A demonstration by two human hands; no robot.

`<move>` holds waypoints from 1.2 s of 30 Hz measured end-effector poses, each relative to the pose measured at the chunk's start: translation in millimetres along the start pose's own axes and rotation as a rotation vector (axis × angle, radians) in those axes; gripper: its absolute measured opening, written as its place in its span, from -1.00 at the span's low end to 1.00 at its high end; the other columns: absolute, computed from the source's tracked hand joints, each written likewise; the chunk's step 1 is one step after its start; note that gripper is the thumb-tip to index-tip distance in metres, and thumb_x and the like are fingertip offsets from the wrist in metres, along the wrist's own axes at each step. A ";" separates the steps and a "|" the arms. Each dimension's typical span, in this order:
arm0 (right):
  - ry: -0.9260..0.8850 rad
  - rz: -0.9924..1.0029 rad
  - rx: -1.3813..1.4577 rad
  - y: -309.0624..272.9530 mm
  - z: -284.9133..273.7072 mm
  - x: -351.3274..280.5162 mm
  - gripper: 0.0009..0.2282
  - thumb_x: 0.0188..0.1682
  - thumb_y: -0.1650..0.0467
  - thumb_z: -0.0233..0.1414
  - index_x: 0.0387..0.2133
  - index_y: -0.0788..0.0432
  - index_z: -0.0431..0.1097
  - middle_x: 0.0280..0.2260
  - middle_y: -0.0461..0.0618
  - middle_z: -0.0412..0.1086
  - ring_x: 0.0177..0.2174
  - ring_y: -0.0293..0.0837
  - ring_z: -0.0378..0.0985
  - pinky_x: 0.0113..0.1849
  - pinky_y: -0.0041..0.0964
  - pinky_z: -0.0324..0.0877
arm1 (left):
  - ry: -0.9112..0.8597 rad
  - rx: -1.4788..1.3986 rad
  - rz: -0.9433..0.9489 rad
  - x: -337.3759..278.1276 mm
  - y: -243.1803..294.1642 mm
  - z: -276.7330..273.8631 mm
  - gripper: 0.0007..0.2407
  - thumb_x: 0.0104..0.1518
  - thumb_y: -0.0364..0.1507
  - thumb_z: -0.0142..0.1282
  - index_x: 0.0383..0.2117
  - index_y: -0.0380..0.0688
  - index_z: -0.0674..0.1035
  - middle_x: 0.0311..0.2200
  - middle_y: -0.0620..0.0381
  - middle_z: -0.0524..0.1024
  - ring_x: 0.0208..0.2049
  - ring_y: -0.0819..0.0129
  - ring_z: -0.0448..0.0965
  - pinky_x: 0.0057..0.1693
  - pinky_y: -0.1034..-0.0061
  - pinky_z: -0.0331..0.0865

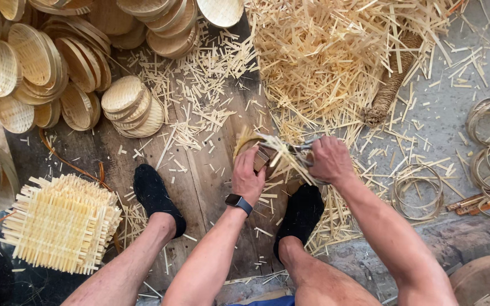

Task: The person trims bamboo components with shears, weaves bamboo strips into square grids, and assembles them into circular bamboo basket frames.

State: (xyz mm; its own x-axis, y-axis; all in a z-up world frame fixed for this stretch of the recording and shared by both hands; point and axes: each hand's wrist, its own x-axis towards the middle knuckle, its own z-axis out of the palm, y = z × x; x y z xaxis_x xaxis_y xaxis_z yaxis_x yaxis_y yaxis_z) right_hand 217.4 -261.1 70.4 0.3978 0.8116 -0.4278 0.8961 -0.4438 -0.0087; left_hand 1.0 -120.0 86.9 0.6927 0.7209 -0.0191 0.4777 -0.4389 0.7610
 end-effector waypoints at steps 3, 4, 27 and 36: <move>-0.223 0.045 0.019 14.3 -9.0 -10.6 -0.43 0.08 -0.09 -0.11 -0.22 0.22 0.39 -0.30 0.06 0.35 -0.29 -0.12 0.42 -0.21 -0.21 0.45 | -0.010 0.021 0.043 2.1 -1.3 -5.6 -0.51 -0.07 -0.69 0.18 0.08 -0.10 0.50 0.00 -0.04 0.48 0.12 -0.05 0.43 0.28 0.20 0.32; -0.151 0.022 0.002 20.0 -8.8 -13.5 -0.43 0.06 -0.08 -0.10 -0.19 0.23 0.39 -0.28 0.08 0.36 -0.28 -0.12 0.42 -0.20 -0.22 0.46 | -0.032 -0.002 0.037 2.3 -1.9 -6.5 -0.51 -0.07 -0.70 0.17 0.08 -0.07 0.51 -0.02 -0.03 0.47 0.10 -0.04 0.43 0.26 0.22 0.34; -0.095 -0.041 0.006 13.6 10.8 4.2 -0.62 0.05 0.12 -0.09 -0.25 0.21 0.44 -0.36 0.09 0.41 -0.35 -0.09 0.47 -0.24 -0.17 0.48 | -0.101 -0.050 -0.022 -8.6 3.3 -12.6 -0.48 -0.09 -0.60 0.29 0.08 -0.18 0.41 0.02 -0.13 0.47 0.12 -0.06 0.48 0.25 0.23 0.36; 0.087 -0.148 -0.035 -4.9 -16.4 5.3 -0.41 -0.12 -0.07 -0.05 -0.36 0.28 0.42 -0.42 0.12 0.37 -0.42 -0.07 0.44 -0.28 -0.17 0.47 | -0.307 -0.089 0.132 4.6 1.6 -33.0 -0.51 -0.18 -0.68 0.17 0.01 -0.16 0.47 0.00 -0.11 0.50 0.13 -0.06 0.47 0.26 0.26 0.36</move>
State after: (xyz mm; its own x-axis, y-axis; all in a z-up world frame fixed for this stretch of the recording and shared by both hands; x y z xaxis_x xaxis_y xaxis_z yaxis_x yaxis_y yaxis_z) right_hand 218.4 -248.4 83.0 0.2751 0.8978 -0.3440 0.9518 -0.3047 -0.0341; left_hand -12.9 -99.7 109.5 0.8820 0.4604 -0.1006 0.3337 -0.4594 0.8231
